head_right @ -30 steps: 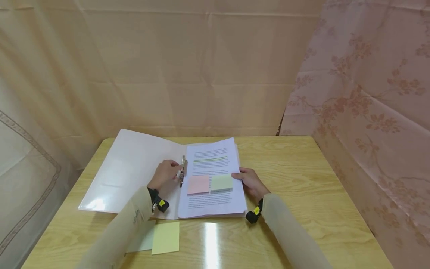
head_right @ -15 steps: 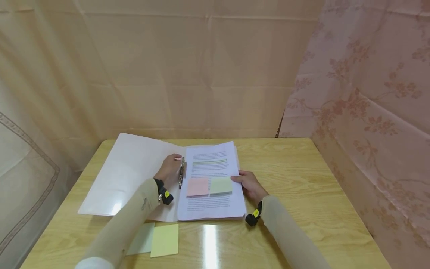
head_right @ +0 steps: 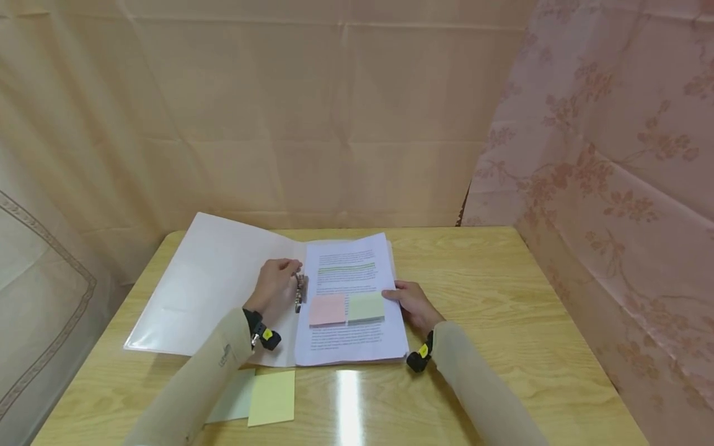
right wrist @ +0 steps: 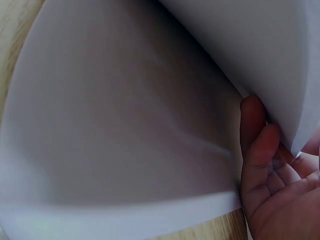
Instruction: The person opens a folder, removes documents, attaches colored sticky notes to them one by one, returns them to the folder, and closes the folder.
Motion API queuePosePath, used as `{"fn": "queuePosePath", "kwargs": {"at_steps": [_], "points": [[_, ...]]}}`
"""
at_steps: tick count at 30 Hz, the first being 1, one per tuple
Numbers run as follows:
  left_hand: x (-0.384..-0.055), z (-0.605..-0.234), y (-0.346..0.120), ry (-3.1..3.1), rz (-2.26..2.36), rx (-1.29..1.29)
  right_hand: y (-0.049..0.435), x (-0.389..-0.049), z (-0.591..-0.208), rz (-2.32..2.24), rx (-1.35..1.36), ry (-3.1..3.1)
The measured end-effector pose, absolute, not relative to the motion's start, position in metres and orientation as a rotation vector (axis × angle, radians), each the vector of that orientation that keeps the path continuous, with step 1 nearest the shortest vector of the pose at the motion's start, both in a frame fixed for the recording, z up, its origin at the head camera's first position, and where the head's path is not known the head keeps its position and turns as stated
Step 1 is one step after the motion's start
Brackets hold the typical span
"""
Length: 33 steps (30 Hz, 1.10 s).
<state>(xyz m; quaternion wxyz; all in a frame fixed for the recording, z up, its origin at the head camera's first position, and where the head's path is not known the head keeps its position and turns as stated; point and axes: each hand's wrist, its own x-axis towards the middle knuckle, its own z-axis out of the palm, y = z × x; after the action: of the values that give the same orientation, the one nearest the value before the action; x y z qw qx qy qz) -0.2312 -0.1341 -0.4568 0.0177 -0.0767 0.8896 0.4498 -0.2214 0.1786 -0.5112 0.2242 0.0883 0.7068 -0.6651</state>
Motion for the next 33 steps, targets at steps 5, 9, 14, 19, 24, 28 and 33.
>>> {"fn": "queuePosePath", "kwargs": {"at_steps": [5,9,14,19,24,28,33], "points": [[-0.213,-0.456,-0.138,2.816,1.254,-0.192,0.177,-0.222,-0.509,-1.829,0.257,1.956],[-0.203,-0.458,-0.142,2.878,1.163,-0.172,0.175,-0.222,-0.509,-1.822,0.256,1.955],[-0.195,-0.454,-0.149,2.840,1.176,-0.155,0.173,-0.220,-0.510,-1.821,0.236,1.949],[-0.193,-0.448,-0.155,2.743,1.202,-0.126,0.173,-0.220,-0.510,-1.801,0.227,1.973],[-0.196,-0.446,-0.157,2.641,1.113,-0.151,0.174,-0.222,-0.510,-1.763,0.226,2.004],[-0.202,-0.448,-0.158,2.628,0.906,-0.175,0.174,-0.223,-0.509,-1.757,0.237,2.020],[-0.206,-0.454,-0.155,2.669,0.696,-0.191,0.174,-0.223,-0.509,-1.748,0.229,2.032]]}}
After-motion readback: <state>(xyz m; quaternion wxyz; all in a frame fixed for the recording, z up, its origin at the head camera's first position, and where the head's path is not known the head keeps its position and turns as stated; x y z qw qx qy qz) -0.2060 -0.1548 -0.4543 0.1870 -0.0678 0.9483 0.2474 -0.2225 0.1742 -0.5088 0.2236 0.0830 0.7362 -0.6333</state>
